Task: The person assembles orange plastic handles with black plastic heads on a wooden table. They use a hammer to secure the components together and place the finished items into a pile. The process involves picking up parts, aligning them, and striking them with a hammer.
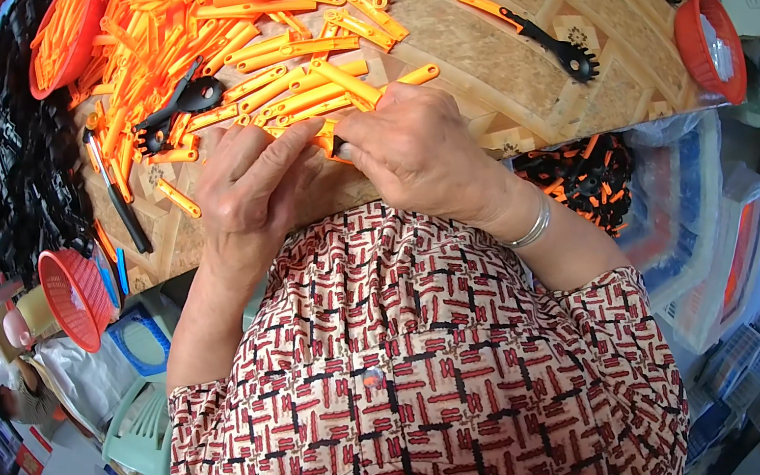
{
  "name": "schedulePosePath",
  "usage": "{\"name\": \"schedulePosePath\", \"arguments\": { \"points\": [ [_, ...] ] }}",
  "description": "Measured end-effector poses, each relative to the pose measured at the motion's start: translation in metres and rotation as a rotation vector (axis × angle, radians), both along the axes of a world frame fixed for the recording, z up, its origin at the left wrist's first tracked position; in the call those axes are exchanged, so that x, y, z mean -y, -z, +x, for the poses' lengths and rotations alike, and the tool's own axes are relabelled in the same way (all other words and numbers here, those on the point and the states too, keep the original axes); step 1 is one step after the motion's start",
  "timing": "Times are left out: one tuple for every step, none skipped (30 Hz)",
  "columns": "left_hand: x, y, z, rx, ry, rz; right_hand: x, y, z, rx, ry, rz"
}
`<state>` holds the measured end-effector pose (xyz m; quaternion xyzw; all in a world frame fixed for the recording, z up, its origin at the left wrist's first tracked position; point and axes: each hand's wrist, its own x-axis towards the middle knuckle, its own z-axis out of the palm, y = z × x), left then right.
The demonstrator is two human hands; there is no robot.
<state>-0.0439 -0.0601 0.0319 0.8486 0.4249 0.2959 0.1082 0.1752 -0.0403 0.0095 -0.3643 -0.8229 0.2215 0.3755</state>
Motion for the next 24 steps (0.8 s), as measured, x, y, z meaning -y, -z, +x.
{"name": "schedulePosePath", "arguments": {
  "points": [
    [0.002, -0.002, 0.000, -0.013, -0.016, 0.012, 0.000, -0.006, 0.000, 0.028, -0.032, -0.054],
    [0.003, -0.001, 0.001, 0.000, -0.014, -0.003, -0.001, -0.014, 0.002, 0.056, -0.064, -0.108],
    [0.005, 0.000, 0.000, 0.005, -0.020, -0.018, -0.001, -0.019, 0.002, 0.078, -0.104, -0.161],
    [0.008, 0.001, -0.001, 0.011, -0.027, -0.034, -0.001, -0.018, 0.001, 0.111, -0.093, -0.101],
    [0.010, 0.002, -0.003, 0.013, 0.010, -0.075, -0.001, -0.017, 0.000, 0.142, -0.082, -0.041],
    [0.011, 0.002, -0.003, -0.011, 0.027, -0.107, 0.001, -0.014, -0.001, 0.172, -0.065, 0.018],
    [0.012, 0.000, -0.004, -0.021, 0.033, -0.101, 0.005, -0.012, 0.001, 0.206, -0.073, -0.036],
    [0.012, -0.001, -0.005, -0.031, 0.040, -0.095, 0.007, -0.013, -0.001, 0.200, -0.097, -0.032],
    [0.015, 0.001, -0.007, -0.017, 0.063, -0.137, 0.010, -0.013, -0.002, 0.197, -0.120, -0.029],
    [0.019, 0.005, -0.009, -0.001, 0.087, -0.180, 0.012, -0.014, -0.002, 0.193, -0.142, -0.026],
    [0.023, 0.009, -0.010, 0.015, 0.111, -0.222, 0.013, -0.015, -0.003, 0.240, -0.157, -0.009],
    [0.026, 0.012, -0.008, 0.019, 0.081, -0.219, 0.014, -0.015, -0.003, 0.261, -0.144, 0.017],
    [0.029, 0.015, -0.005, 0.023, 0.052, -0.216, 0.016, -0.015, -0.004, 0.282, -0.129, 0.043],
    [0.031, 0.017, -0.001, 0.026, 0.024, -0.213, 0.018, -0.016, -0.005, 0.303, -0.114, 0.069],
    [0.033, 0.019, 0.003, 0.017, -0.013, -0.205, 0.018, -0.020, -0.004, 0.329, -0.131, 0.071],
    [0.033, 0.019, 0.004, 0.010, -0.032, -0.206, 0.018, -0.021, -0.004, 0.351, -0.115, 0.094],
    [0.033, 0.016, 0.005, 0.003, -0.050, -0.207, 0.018, -0.021, -0.005, 0.374, -0.098, 0.117],
    [0.031, 0.015, 0.006, -0.003, -0.067, -0.202, 0.017, -0.022, -0.005, 0.398, -0.080, 0.146],
    [0.028, 0.017, 0.003, 0.022, -0.032, -0.205, 0.017, -0.024, -0.004, 0.425, -0.090, 0.162],
    [0.027, 0.021, 0.000, 0.056, 0.007, -0.243, 0.017, -0.024, -0.002, 0.432, -0.110, 0.145],
    [0.024, 0.025, -0.003, 0.088, 0.052, -0.277, 0.017, -0.022, 0.000, 0.438, -0.124, 0.130],
    [0.021, 0.025, -0.006, 0.120, 0.098, -0.312, 0.017, -0.021, 0.002, 0.445, -0.136, 0.115],
    [0.018, 0.023, -0.010, 0.229, 0.132, -0.384, 0.016, -0.017, 0.005, 0.414, -0.093, 0.158],
    [0.013, 0.018, -0.013, 0.217, 0.077, -0.343, 0.013, -0.010, 0.009, 0.387, -0.052, 0.199]
  ]
}}
